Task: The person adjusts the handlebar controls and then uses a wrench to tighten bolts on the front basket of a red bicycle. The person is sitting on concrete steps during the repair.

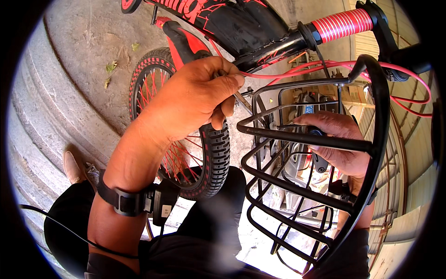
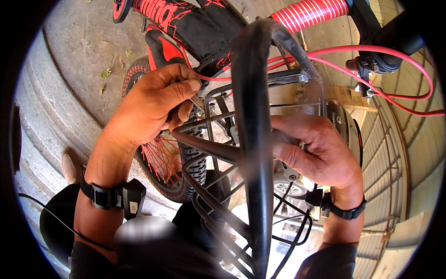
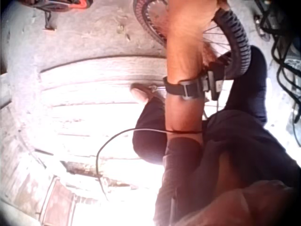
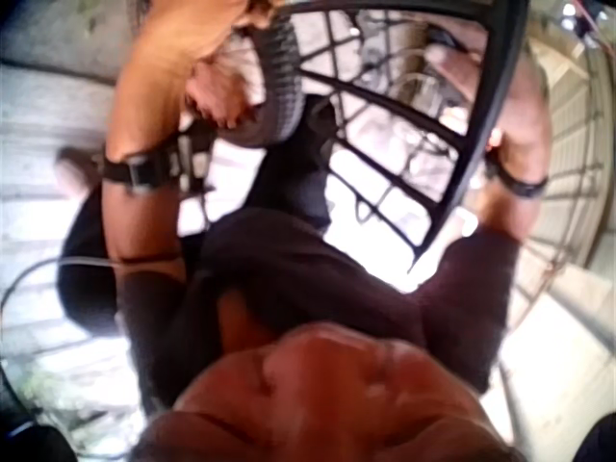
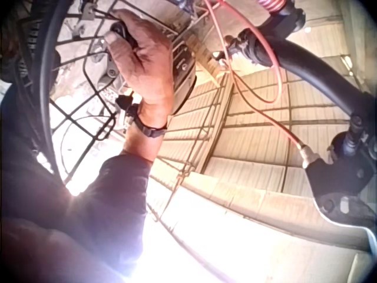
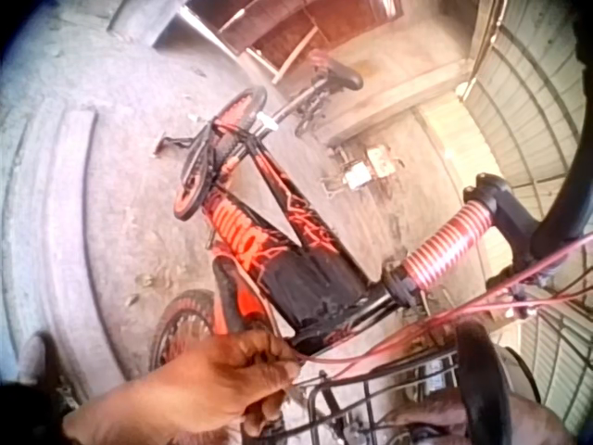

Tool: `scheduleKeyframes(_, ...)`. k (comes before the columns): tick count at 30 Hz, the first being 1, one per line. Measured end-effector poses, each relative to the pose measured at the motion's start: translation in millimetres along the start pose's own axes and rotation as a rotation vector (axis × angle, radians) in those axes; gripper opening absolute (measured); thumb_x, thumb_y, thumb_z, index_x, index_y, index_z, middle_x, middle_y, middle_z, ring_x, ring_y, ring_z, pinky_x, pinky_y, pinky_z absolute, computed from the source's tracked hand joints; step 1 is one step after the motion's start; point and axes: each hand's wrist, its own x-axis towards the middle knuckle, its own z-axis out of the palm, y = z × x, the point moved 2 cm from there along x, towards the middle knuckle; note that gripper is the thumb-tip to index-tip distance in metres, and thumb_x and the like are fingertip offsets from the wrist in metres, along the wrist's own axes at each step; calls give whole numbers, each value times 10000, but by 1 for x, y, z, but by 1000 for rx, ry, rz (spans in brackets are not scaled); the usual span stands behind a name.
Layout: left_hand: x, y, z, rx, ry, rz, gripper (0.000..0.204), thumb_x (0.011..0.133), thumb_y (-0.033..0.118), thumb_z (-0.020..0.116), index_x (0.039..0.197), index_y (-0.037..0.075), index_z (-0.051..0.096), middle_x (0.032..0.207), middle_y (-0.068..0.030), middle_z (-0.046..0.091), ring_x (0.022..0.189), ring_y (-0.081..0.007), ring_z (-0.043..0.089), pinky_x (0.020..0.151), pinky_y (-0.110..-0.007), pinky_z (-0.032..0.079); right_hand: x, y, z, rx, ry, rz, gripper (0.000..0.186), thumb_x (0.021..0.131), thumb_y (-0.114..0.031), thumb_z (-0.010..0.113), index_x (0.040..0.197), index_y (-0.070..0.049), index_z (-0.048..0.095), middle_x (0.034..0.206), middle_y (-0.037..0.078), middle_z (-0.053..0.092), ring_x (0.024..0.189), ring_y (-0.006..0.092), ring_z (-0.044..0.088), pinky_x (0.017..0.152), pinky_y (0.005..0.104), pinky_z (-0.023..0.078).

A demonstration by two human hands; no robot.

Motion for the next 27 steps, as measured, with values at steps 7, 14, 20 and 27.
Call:
scheduleKeyframes(7, -19, 3, 10, 28, 81, 82, 165, 985, 189, 546, 984, 26, 571, 600, -2, 501, 453, -49, 402, 417, -199, 308, -4, 5, 2, -3, 23, 13, 361, 910, -190, 654, 1170, 57, 604, 821, 107, 669, 703, 187, 594, 668, 311, 467)
scheduleKeyframes(14, -31, 4, 14, 79, 137, 73, 207, 988, 195, 528, 972, -8, 564, 641, -34, 564, 482, -80, 514, 458, -222, 420, -7, 5, 6, -113, 131, -64, 338, 885, -174, 676, 1126, 56, 623, 843, 160, 651, 740, 257, 607, 726, 333, 486)
scheduleKeyframes(20, -51, -4, 25, 11, 211, 98, 184, 992, 165, 526, 961, -14, 553, 649, -38, 558, 490, -69, 507, 448, -214, 416, -11, -1, 9, -5, 133, 156, 294, 861, -110, 661, 1114, 38, 634, 891, 170, 666, 786, 263, 626, 739, 340, 492)
scheduleKeyframes(27, -79, -16, 37, 253, 384, 118, 209, 991, 172, 534, 887, -6, 569, 576, -41, 533, 487, -90, 491, 464, -261, 410, 0, -15, 3, -101, 48, 305, 320, 887, -195, 657, 1149, -12, 642, 862, 161, 686, 728, 214, 641, 704, 316, 508)
